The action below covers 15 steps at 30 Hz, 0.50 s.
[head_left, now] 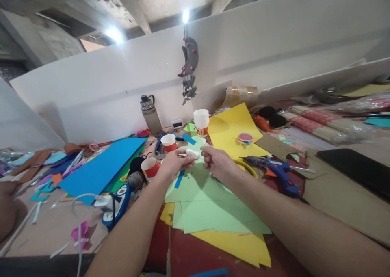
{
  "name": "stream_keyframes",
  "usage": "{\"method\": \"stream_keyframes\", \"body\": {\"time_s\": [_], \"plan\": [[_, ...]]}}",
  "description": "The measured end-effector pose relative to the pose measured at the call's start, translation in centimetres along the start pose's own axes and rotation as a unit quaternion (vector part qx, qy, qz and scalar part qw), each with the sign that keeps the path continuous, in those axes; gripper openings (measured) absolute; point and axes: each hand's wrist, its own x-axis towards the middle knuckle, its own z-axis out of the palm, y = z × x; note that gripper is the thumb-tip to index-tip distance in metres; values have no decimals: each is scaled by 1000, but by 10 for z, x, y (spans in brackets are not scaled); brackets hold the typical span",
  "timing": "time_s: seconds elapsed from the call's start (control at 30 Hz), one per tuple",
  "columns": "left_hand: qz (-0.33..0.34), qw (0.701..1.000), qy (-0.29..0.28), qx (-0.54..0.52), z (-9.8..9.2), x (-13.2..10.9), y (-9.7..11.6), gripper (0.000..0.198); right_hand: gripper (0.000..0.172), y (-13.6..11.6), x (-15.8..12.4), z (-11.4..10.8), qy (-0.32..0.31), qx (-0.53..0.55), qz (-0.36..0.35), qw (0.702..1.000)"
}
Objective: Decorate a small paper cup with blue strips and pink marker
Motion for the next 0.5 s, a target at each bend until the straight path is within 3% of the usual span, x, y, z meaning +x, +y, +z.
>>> {"method": "stream_keyframes", "body": {"time_s": [0.3,0.5], "plan": [[-4,997,-38,68,-6,7,-8,26,17,-5,1,-3,5,2,-17,1000],[-5,998,-39,53,-6,10,-13,31,19,-2,-2,0,3,-16,-10,1000]]}}
